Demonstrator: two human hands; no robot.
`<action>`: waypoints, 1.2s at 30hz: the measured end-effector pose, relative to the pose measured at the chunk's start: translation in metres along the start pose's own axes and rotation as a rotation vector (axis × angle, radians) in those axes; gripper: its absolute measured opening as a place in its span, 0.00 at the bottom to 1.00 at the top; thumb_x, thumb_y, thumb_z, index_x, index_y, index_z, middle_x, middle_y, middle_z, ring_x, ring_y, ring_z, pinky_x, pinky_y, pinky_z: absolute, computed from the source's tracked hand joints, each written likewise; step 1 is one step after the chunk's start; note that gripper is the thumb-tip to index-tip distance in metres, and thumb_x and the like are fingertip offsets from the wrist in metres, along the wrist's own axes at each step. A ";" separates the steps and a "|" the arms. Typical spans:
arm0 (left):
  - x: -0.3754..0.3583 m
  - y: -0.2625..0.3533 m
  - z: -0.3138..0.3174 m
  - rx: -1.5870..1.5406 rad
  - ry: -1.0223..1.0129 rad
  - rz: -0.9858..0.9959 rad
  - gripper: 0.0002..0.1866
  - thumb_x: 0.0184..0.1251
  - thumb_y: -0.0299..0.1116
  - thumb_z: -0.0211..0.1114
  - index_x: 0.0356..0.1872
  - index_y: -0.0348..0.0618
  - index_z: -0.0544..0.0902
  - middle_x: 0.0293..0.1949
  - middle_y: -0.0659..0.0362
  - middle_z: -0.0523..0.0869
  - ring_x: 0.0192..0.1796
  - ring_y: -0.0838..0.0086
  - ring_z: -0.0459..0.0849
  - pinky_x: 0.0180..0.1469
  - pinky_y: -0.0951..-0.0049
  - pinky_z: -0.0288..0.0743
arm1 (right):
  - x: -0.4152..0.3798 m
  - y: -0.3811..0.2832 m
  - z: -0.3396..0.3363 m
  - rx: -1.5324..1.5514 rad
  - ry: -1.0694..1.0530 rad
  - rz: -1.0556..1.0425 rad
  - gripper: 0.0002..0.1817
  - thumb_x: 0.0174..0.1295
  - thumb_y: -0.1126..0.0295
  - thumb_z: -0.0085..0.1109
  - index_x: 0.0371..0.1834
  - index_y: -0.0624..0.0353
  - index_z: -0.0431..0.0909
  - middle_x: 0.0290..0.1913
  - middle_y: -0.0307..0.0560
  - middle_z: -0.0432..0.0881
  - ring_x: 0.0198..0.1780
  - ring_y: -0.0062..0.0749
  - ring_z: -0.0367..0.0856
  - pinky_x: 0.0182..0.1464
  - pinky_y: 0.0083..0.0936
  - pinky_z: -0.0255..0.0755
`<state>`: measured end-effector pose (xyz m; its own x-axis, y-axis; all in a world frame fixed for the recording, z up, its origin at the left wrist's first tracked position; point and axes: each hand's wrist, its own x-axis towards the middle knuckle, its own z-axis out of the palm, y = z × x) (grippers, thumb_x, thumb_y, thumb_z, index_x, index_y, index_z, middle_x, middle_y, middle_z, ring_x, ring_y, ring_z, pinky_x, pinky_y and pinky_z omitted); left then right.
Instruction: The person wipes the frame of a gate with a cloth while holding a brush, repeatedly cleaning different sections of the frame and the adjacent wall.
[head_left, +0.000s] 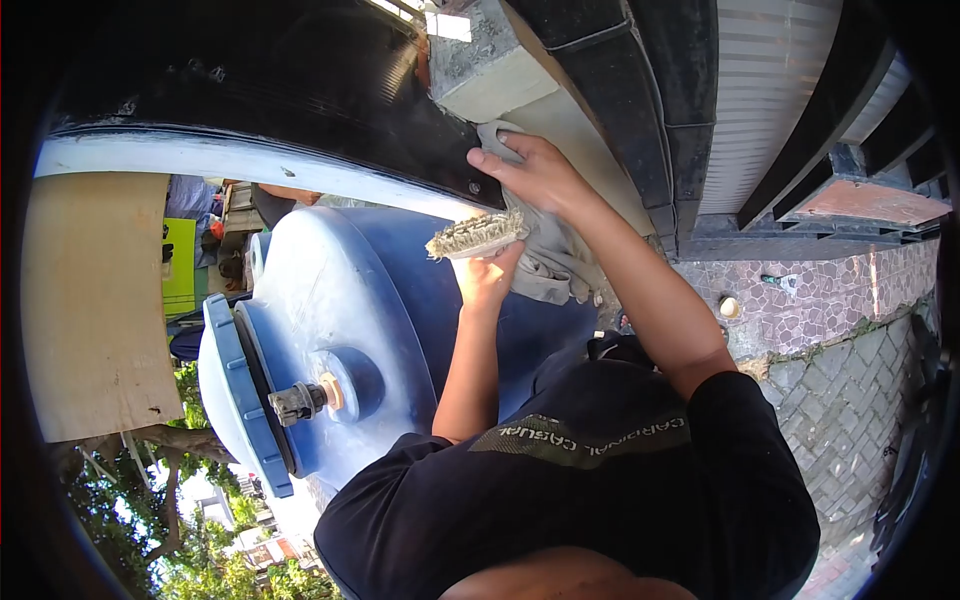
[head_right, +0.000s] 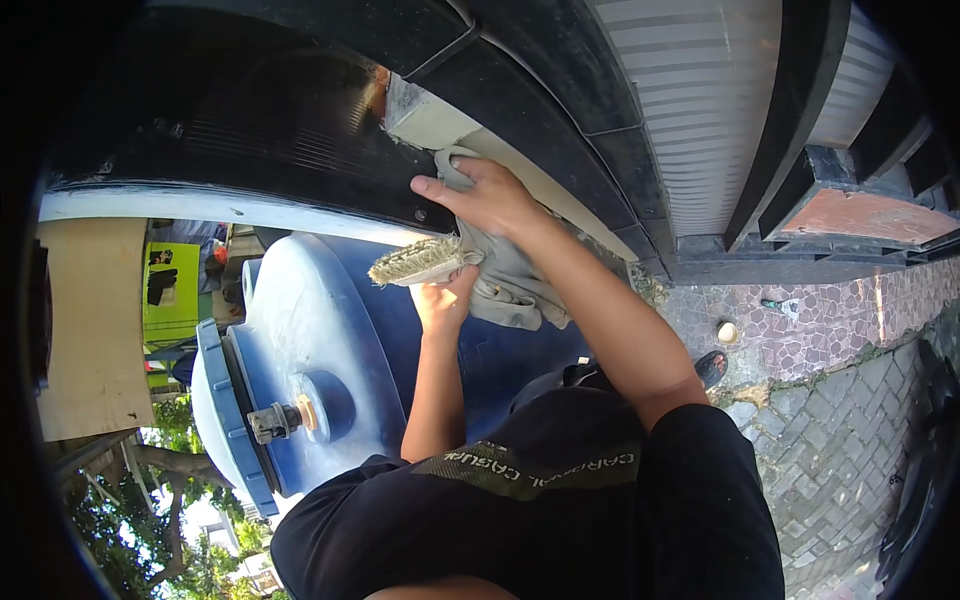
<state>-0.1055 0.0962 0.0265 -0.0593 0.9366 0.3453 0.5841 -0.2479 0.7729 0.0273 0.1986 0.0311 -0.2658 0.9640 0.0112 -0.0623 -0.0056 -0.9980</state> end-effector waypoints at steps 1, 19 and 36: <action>0.001 0.008 -0.001 0.078 -0.024 -0.014 0.13 0.44 0.19 0.65 0.35 0.38 0.77 0.31 0.64 0.80 0.30 0.83 0.76 0.33 0.82 0.69 | -0.010 -0.008 -0.001 0.006 0.005 -0.049 0.47 0.50 0.36 0.59 0.55 0.75 0.71 0.51 0.64 0.77 0.55 0.43 0.75 0.57 0.29 0.67; 0.005 0.005 0.002 0.032 0.020 -0.016 0.13 0.45 0.23 0.69 0.32 0.41 0.75 0.28 0.60 0.79 0.30 0.73 0.77 0.35 0.74 0.71 | -0.034 -0.013 -0.007 -0.130 -0.044 -0.113 0.44 0.45 0.35 0.61 0.47 0.71 0.76 0.45 0.65 0.80 0.50 0.49 0.79 0.53 0.33 0.70; 0.002 -0.003 0.013 0.361 0.027 0.259 0.08 0.44 0.27 0.69 0.25 0.39 0.78 0.29 0.56 0.81 0.34 0.62 0.79 0.37 0.67 0.72 | -0.018 0.011 -0.014 -0.030 -0.100 0.126 0.52 0.48 0.32 0.57 0.59 0.76 0.66 0.57 0.69 0.72 0.62 0.50 0.70 0.61 0.31 0.63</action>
<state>-0.0967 0.1024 0.0175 0.1081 0.8471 0.5203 0.8273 -0.3669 0.4255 0.0451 0.1852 0.0187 -0.3645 0.9247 -0.1097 0.0057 -0.1156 -0.9933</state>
